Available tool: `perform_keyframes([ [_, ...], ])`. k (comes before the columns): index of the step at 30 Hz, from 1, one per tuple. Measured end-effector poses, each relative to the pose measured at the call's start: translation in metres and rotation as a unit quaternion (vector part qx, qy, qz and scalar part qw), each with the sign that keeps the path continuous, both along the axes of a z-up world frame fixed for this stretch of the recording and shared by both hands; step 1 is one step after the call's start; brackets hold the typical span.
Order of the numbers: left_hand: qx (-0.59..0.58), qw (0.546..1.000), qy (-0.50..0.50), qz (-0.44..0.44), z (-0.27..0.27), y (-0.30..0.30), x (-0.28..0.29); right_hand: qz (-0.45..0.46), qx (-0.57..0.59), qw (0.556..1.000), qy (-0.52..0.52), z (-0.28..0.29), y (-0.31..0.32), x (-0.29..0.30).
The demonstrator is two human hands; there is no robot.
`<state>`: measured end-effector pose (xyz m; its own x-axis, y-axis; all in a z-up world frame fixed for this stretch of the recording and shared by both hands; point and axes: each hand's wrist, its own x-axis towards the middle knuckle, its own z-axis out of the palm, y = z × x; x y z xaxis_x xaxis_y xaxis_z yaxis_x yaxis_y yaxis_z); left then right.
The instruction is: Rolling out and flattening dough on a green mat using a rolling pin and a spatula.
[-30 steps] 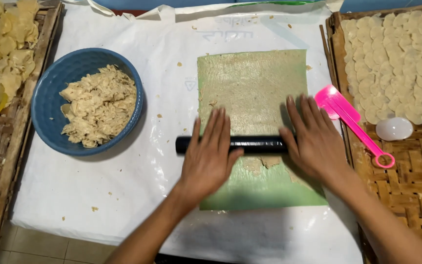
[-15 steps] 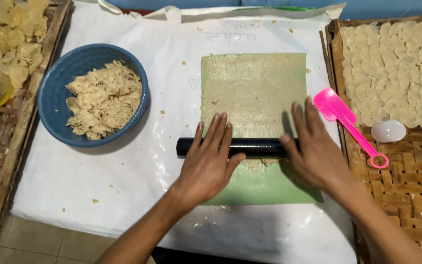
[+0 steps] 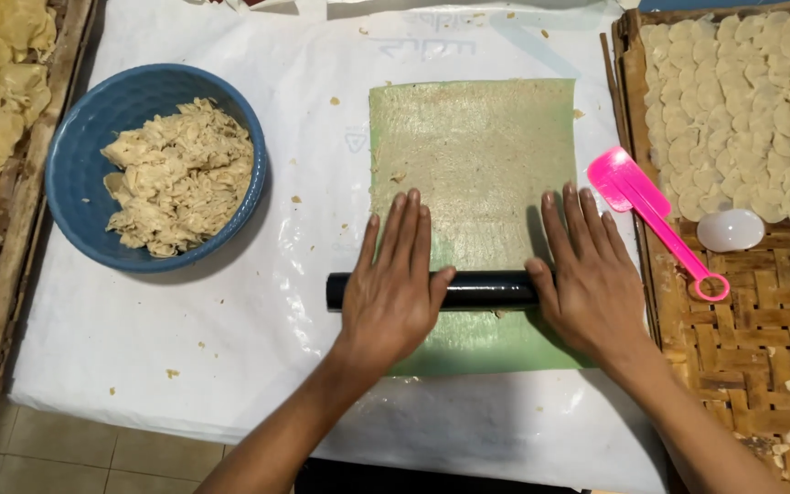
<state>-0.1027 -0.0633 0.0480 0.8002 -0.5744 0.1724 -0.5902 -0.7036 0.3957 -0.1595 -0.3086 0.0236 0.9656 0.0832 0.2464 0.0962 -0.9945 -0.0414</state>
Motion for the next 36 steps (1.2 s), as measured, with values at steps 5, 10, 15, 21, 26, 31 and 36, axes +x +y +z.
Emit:
perform_keyframes([
  [5,-0.01,0.994,-0.108,-0.02,-0.014,0.013,-0.043,0.017,0.004,1.0,-0.011,-0.002,0.009,-0.042],
  [10,0.006,0.996,-0.08,-0.046,-0.014,0.029,-0.081,0.041,0.019,0.999,-0.007,-0.001,0.018,-0.093],
  [15,-0.053,0.992,-0.074,-0.084,-0.012,0.037,-0.092,0.068,0.063,0.996,-0.014,0.006,0.02,-0.122],
  [21,-0.074,0.987,-0.096,-0.106,0.028,0.03,-0.078,0.067,0.062,0.994,-0.06,0.016,0.007,-0.099],
  [26,-0.049,0.989,-0.077,-0.112,0.013,0.023,-0.06,0.048,0.044,0.997,-0.03,0.015,0.006,-0.062],
  [31,0.091,0.993,-0.022,-0.069,-0.019,0.0,-0.017,0.051,-0.017,0.997,-0.048,0.005,-0.008,-0.007],
  [36,0.039,0.998,0.041,0.007,0.017,-0.023,0.044,0.028,0.063,0.997,-0.026,0.004,-0.026,0.057],
])
